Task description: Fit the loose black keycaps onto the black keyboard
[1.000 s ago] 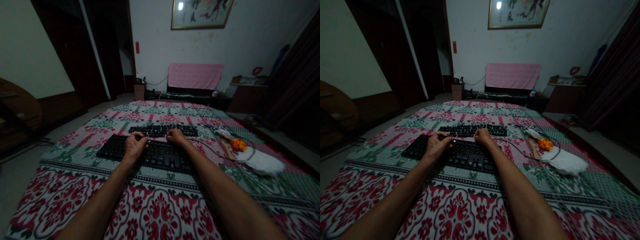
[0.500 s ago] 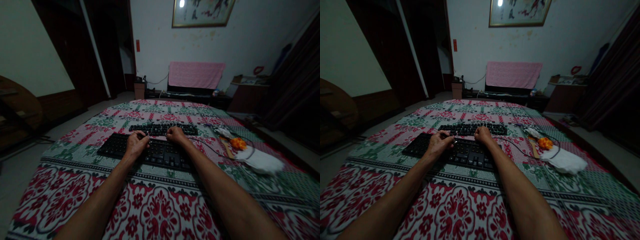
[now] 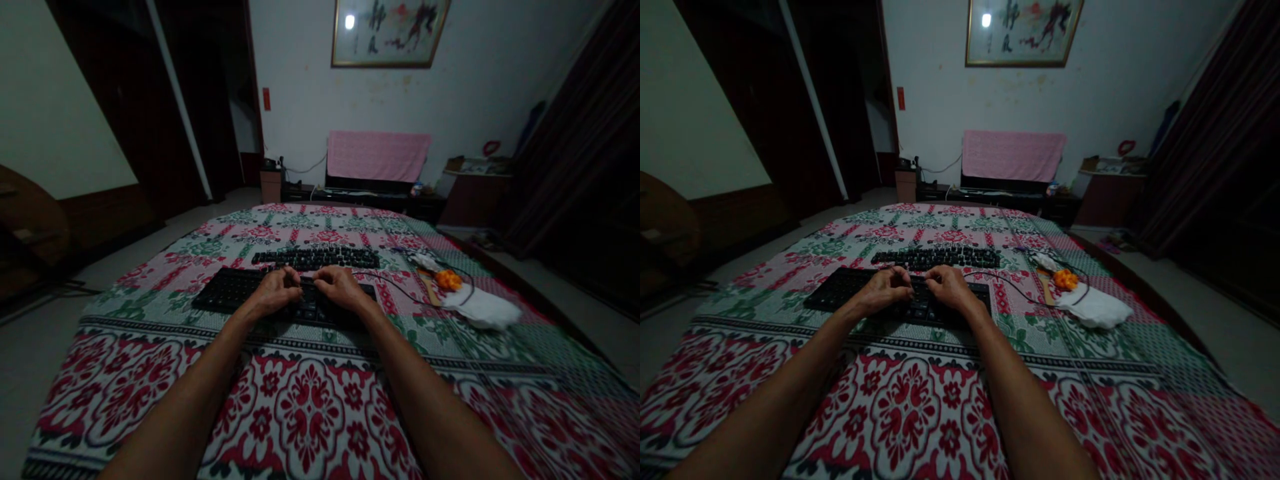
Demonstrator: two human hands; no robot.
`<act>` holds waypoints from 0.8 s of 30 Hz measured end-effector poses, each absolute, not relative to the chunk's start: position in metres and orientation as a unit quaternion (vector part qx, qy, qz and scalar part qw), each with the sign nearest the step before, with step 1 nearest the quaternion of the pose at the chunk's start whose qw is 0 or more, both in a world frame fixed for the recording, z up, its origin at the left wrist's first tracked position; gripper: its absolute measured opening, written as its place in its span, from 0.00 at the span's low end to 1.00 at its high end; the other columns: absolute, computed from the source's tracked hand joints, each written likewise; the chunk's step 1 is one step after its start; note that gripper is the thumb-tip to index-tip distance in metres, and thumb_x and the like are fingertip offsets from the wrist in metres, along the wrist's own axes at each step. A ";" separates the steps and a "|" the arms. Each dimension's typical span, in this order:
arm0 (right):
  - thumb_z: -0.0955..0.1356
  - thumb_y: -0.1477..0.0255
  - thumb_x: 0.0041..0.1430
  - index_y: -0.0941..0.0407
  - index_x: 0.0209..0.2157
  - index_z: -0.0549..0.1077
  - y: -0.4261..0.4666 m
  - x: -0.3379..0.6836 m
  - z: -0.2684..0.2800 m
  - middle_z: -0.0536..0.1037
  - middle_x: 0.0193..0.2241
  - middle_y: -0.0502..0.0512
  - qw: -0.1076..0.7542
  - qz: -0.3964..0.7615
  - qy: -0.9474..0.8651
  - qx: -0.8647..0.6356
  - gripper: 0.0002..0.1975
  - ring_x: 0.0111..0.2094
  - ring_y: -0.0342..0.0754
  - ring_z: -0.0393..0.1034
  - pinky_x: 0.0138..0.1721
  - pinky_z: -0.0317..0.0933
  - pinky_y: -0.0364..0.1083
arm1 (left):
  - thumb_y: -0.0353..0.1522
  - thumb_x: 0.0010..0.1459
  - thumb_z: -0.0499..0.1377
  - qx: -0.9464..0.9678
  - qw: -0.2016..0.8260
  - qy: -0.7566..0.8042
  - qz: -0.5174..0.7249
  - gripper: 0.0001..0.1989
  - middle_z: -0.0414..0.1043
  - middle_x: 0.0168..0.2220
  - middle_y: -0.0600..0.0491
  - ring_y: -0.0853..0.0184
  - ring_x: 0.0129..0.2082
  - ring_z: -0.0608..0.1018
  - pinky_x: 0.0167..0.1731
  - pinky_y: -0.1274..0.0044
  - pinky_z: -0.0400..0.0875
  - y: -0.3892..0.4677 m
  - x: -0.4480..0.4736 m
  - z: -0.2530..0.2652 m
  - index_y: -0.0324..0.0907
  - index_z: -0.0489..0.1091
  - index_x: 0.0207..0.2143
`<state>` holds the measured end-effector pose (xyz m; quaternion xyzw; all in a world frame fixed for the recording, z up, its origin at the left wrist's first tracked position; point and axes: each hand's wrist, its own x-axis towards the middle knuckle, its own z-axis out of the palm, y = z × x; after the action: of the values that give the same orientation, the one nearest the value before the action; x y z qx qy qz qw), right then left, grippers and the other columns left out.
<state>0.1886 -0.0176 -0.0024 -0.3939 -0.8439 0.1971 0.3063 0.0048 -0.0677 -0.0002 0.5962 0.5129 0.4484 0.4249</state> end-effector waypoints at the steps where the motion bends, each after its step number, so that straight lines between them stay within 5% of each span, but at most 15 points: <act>1: 0.65 0.76 0.54 0.57 0.34 0.76 -0.019 0.188 -0.002 0.78 0.32 0.52 0.306 0.204 -0.844 -0.392 0.09 0.33 0.43 0.70 0.37 0.60 0.41 | 0.30 0.39 0.61 0.610 0.422 0.507 0.440 0.11 0.67 0.20 0.60 0.72 0.20 0.70 0.21 0.82 0.63 -0.067 0.004 -0.002 0.42 0.64 0.29; 11: 0.63 0.76 0.55 0.57 0.34 0.77 -0.007 0.192 -0.016 0.78 0.34 0.55 0.268 0.115 -0.852 -0.434 0.10 0.38 0.46 0.70 0.41 0.59 0.42 | 0.29 0.41 0.60 0.665 0.416 0.492 0.379 0.09 0.69 0.23 0.58 0.71 0.23 0.72 0.24 0.82 0.65 -0.062 0.000 -0.013 0.42 0.67 0.29; 24: 0.62 0.75 0.57 0.58 0.35 0.76 -0.006 0.190 -0.021 0.78 0.36 0.57 0.276 0.084 -0.827 -0.483 0.11 0.41 0.47 0.69 0.44 0.58 0.42 | 0.28 0.43 0.58 0.767 0.209 0.531 0.293 0.06 0.64 0.16 0.60 0.70 0.17 0.65 0.20 0.80 0.56 -0.077 0.012 0.006 0.44 0.69 0.28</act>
<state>0.1903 -0.0063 -0.0210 -0.4832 -0.8265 0.0842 0.2761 0.0123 -0.0766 0.0060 0.7668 0.5313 0.2932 0.2093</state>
